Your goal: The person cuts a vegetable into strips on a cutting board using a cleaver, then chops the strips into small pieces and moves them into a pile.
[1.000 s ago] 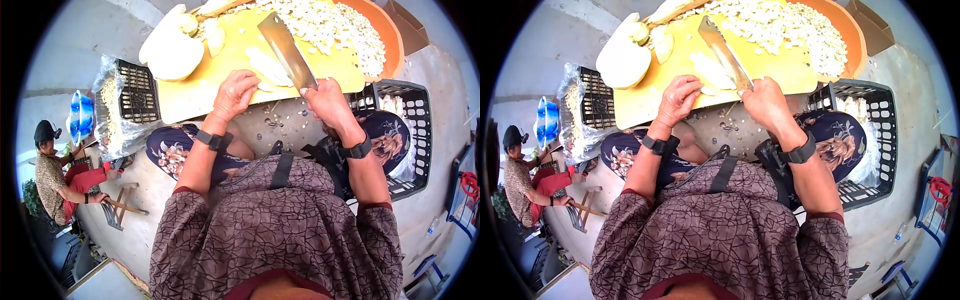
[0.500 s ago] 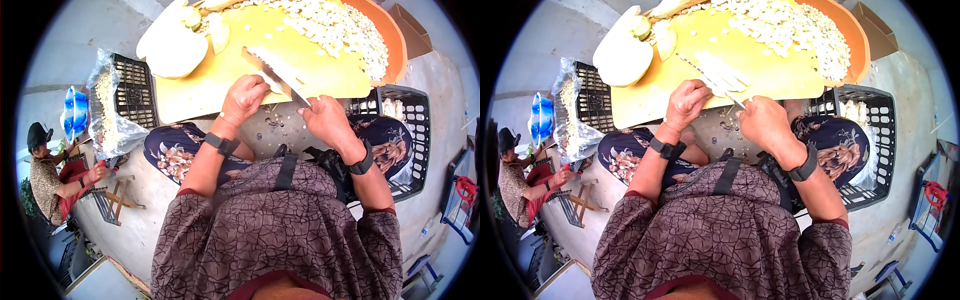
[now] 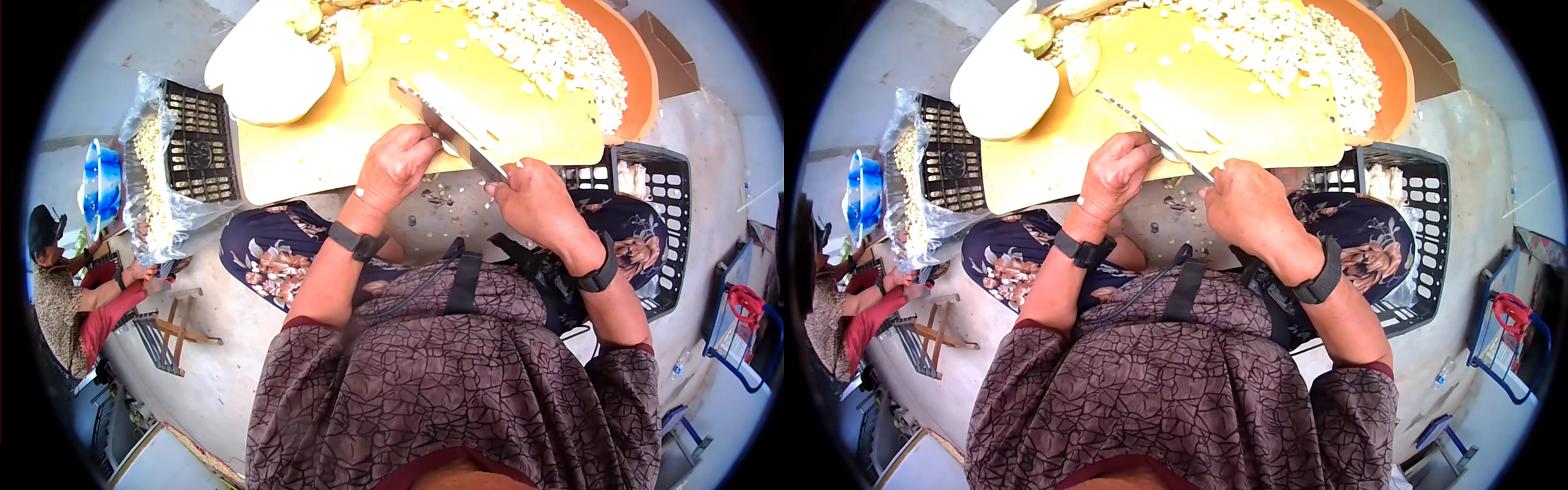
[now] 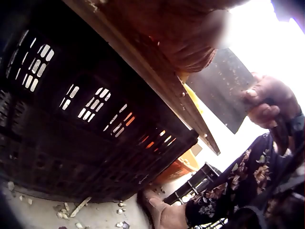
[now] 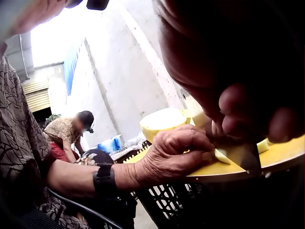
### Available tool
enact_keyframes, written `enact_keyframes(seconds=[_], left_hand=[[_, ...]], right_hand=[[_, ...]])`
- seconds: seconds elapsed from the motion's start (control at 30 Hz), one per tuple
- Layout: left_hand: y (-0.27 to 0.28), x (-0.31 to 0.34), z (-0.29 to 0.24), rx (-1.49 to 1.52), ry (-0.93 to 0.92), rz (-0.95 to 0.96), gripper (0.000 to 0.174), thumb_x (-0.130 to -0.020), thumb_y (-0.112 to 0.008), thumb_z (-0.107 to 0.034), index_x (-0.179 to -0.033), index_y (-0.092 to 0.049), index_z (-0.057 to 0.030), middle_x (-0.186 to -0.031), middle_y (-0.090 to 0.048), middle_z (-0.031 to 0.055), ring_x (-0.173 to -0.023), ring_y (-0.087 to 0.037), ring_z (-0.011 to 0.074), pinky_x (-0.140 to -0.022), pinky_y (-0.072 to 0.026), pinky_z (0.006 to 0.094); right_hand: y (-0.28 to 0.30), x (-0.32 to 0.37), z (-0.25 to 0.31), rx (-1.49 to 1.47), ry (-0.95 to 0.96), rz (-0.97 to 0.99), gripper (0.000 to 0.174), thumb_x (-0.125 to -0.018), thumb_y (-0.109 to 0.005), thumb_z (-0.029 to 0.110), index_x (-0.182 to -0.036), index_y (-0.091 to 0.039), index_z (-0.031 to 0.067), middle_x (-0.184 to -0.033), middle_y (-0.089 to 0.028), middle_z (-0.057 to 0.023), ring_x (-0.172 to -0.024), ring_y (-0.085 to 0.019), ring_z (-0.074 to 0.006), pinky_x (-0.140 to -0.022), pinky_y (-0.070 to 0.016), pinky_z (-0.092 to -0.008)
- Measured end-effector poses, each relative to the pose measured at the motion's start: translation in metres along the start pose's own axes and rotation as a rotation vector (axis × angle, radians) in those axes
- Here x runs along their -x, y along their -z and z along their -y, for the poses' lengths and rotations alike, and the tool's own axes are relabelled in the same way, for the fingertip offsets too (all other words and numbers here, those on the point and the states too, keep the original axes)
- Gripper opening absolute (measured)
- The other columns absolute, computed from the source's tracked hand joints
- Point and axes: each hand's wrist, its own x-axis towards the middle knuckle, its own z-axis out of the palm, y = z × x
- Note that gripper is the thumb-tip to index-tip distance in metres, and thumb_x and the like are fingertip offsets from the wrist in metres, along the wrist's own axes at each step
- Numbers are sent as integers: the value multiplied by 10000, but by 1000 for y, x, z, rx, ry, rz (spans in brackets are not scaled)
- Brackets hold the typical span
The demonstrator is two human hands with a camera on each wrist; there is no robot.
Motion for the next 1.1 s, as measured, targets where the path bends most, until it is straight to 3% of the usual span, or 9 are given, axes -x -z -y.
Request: enact_keyframes(seconds=[0.1,0.2,0.5,0.7,0.9,1.1], left_hand=[[1,-1,-1,-5,-4,-13,183,-737,-712,31,-897,-704,-57,-899,-673,69,-807,-663,256,-710,-555,349],[0,-1,-1,7,3,-25,182,-734,-708,40,-886,-700,-58,-888,-675,67,-795,-664,255,-701,-556,347],[1,-1,-4,41,35,-30,149,-731,-690,23,-868,-680,-34,-878,-655,84,-830,-655,270,-723,-555,358],[0,-2,-2,17,30,-15,164,-755,-701,31,-891,-703,-60,-884,-666,91,-822,-665,271,-722,-552,355],[-2,-3,-2,94,70,-1,98,-782,-704,-1,-862,-674,-48,-874,-653,88,-838,-652,284,-726,-543,375],[1,-3,-2,93,82,21,160,-780,-733,-12,-935,-710,-41,-903,-677,115,-826,-673,269,-733,-549,338]], right_hand=[[7,-5,7,0,-59,104,254,-890,-651,177,-948,-668,-70,-870,-631,-291,-892,-639,-439,-808,-505,-482],[9,-8,11,45,-66,97,213,-861,-676,156,-814,-680,-52,-827,-662,-273,-823,-669,-439,-746,-528,-487],[0,-31,20,69,-34,132,188,-753,-560,32,-864,-695,-37,-872,-686,-270,-859,-682,-422,-774,-538,-466],[0,-34,14,-1,-41,58,194,-783,-580,72,-891,-702,-33,-902,-694,-264,-882,-687,-409,-794,-539,-463],[-5,-21,5,-157,-60,-92,262,-858,-666,212,-897,-690,-46,-944,-689,-259,-925,-678,-406,-820,-525,-445],[5,-17,-12,-421,-156,-156,326,-870,-686,263,-897,-673,-61,-940,-663,-243,-910,-658,-379,-823,-506,-433]])
